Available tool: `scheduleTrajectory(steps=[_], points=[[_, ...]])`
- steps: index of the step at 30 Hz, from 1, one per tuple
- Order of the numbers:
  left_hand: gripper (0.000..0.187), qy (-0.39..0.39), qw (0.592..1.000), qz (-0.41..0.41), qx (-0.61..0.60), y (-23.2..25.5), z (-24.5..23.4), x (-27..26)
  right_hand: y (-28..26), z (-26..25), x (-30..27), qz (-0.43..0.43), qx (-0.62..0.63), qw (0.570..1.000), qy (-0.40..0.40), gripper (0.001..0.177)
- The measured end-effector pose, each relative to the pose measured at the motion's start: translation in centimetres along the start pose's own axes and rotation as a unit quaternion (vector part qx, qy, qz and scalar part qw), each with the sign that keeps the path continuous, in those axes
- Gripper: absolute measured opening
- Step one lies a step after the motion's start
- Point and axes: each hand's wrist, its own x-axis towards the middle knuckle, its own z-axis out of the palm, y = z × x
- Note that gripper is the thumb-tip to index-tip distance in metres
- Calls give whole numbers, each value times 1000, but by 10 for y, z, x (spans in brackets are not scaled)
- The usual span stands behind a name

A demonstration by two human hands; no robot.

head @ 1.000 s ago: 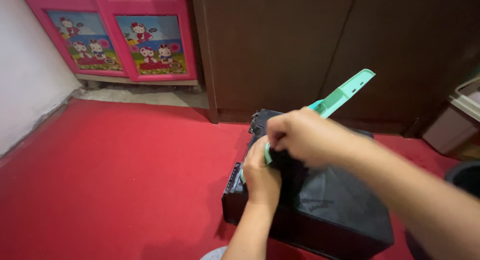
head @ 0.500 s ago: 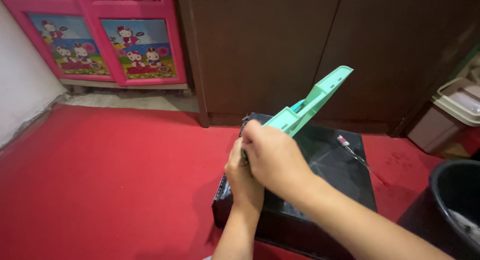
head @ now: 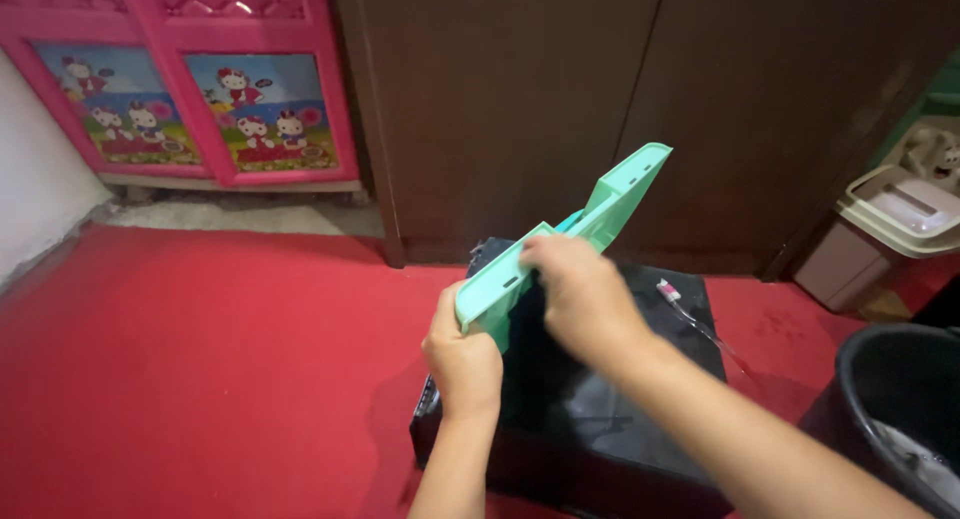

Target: The person wipes the interior and exterior surfaces of a light green plastic case with a black cloth. They turn the case over to clean all sides and then dip the cloth into a bucket of water to wring it out.

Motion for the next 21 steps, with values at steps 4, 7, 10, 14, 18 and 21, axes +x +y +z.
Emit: scheduleTrajectory(steps=[4,7,10,14,18,21], points=[[22,-30,999,11,1,1,-2,-2,-48,2,-20,-80,66,994,-38,38],[21,-26,999,-18,-35,2,0,-1,-47,-6,-13,-90,86,991,-44,37],[34,-3,999,2,33,2,1,2,-21,-11,4,-81,65,994,-22,35],[38,2,998,-34,47,7,1,4,-21,-4,13,-31,5,999,40,35],[22,-33,999,-31,22,12,-6,2,-70,-1,-1,13,55,998,-17,26],[24,-21,999,14,36,8,-5,3,-80,-1,-6,-64,87,994,-10,27]])
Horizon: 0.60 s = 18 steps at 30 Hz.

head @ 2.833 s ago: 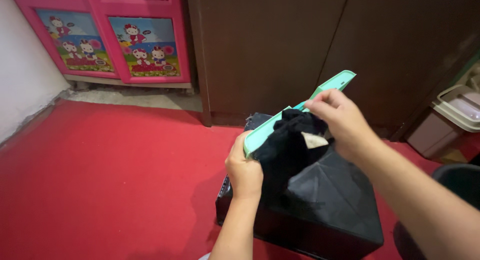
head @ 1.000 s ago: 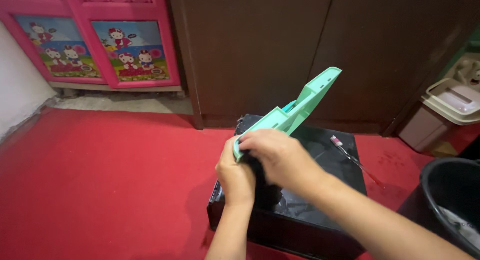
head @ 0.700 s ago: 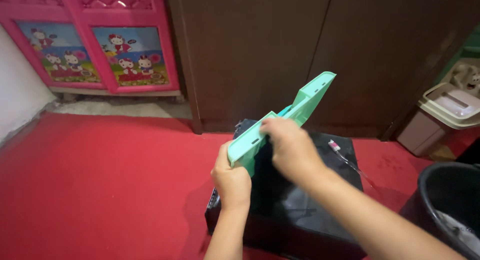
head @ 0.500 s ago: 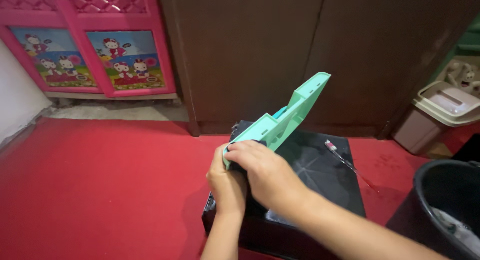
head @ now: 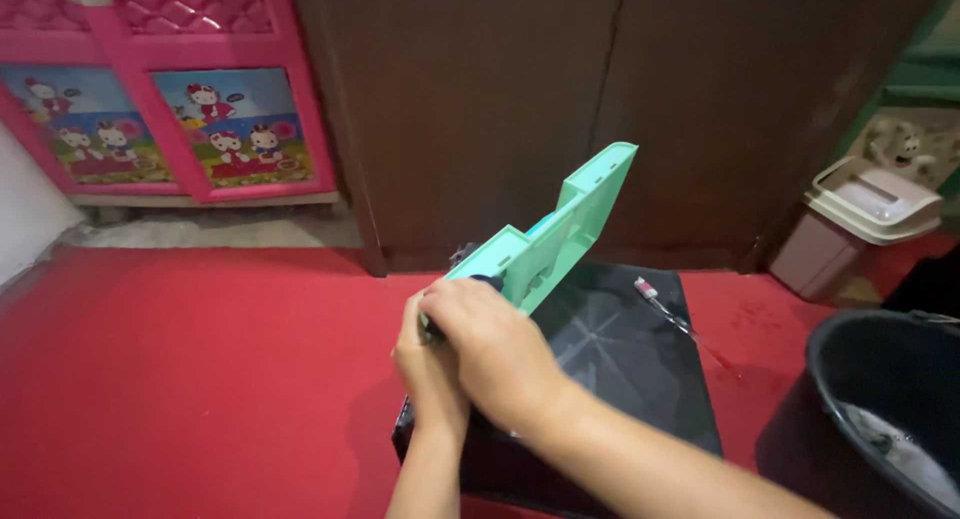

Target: The person wipes the interior and exterior surfaces of a light green plastic case with a black cloth. They turn the case over to clean all sides and then dip the cloth into a bucket of water to wring it out.

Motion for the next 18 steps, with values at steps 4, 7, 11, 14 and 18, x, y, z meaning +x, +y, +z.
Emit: scheduleTrajectory(steps=[4,7,11,14,18], points=[[31,44,997,1,-58,-10,6,2,41,-11,9,-26,-23,999,-21,24],[43,44,997,-24,-58,-19,4,3,80,-36,15,-12,-23,999,-34,36],[36,20,998,-18,-65,-29,-5,8,106,-82,7,115,26,992,-32,48],[35,2,995,-16,-99,-38,-15,21,141,-122,10,380,34,918,106,44],[24,-15,997,-36,-61,-45,-26,32,181,-153,5,449,43,880,150,39]])
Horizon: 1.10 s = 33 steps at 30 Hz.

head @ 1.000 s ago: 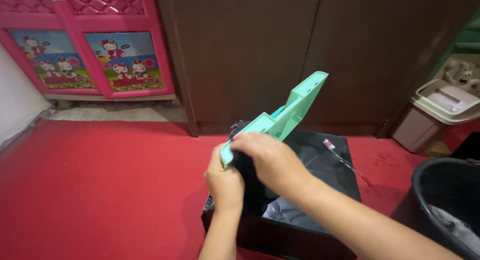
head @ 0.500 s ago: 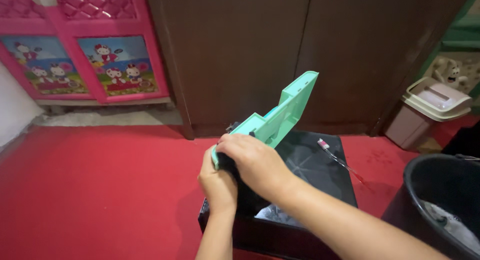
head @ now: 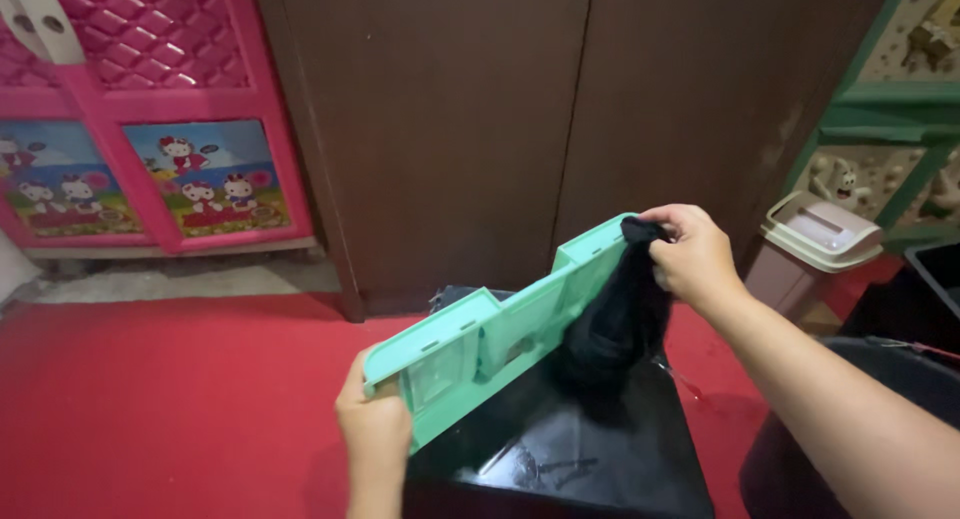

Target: The person wipes the interior and exterior surfaces of a light green plastic case with a black cloth. They turn the case over to clean all sides and then dip the cloth into a bucket of water to wring it out.

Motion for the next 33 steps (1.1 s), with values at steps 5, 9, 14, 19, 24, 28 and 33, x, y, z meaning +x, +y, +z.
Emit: scheduleTrajectory(steps=[5,9,14,19,24,28,33], points=[[18,-22,1000,2,21,-10,-13,13,23,31,12,-308,-182,933,-33,29],[21,-49,998,-30,-27,-19,-34,24,28,52,20,-385,-278,872,-116,25],[21,-75,993,10,-93,-36,-40,27,26,37,53,-326,-328,880,-111,32],[17,-52,997,14,-63,-35,-38,27,15,38,66,-198,-374,902,-87,29],[14,-42,999,22,-24,-28,-36,25,-2,78,19,-277,-245,923,-106,21],[16,-18,999,41,-8,-23,-35,22,-9,82,7,-287,-259,910,-150,26],[18,-24,999,32,-33,-21,-35,19,-5,43,36,-216,-315,912,-148,31]])
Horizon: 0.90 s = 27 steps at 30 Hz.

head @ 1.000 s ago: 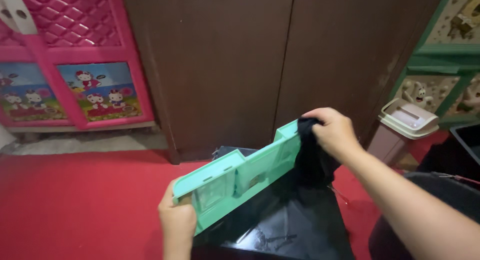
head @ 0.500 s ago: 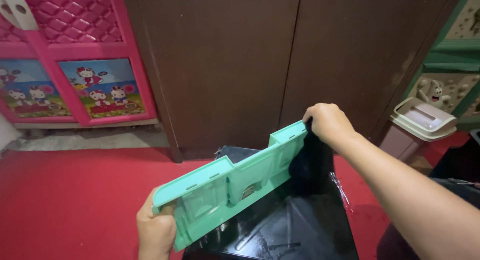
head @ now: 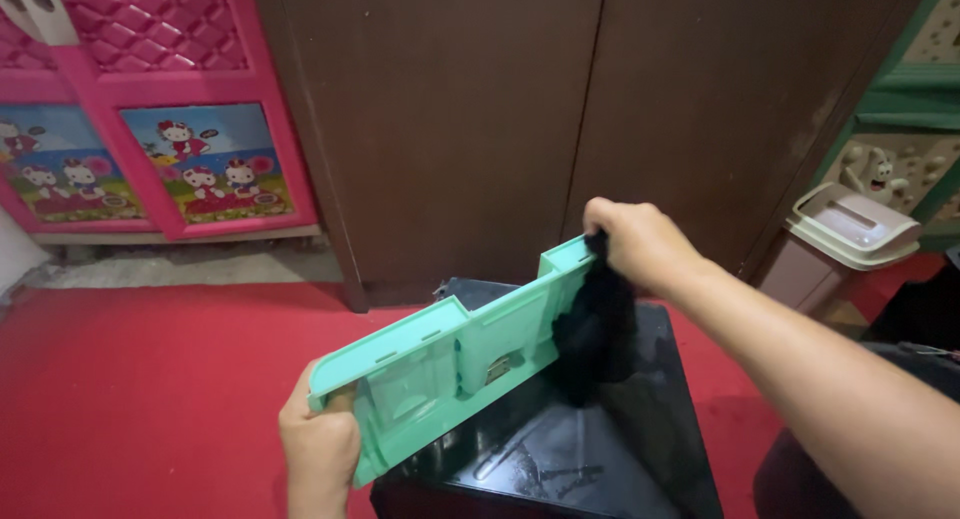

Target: The person wipes the interior and exterior surfaces of a light green plastic case with a black cloth. They turn the case over to clean all sides and then dip the cloth into a bucket of water to wring it out.

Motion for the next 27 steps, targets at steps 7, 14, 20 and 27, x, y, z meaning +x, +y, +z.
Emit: scheduleTrajectory(steps=[7,14,20,27], points=[[16,34,998,-16,47,4,6,-2,-29,14,2,13,41,998,45,26],[24,-9,1000,9,3,-1,1,-2,-16,38,1,-45,62,996,55,20],[16,-12,1000,-11,-12,4,7,-4,51,15,22,-17,-105,991,77,18],[18,99,985,-20,138,18,24,-13,46,43,33,39,-270,961,49,17]])
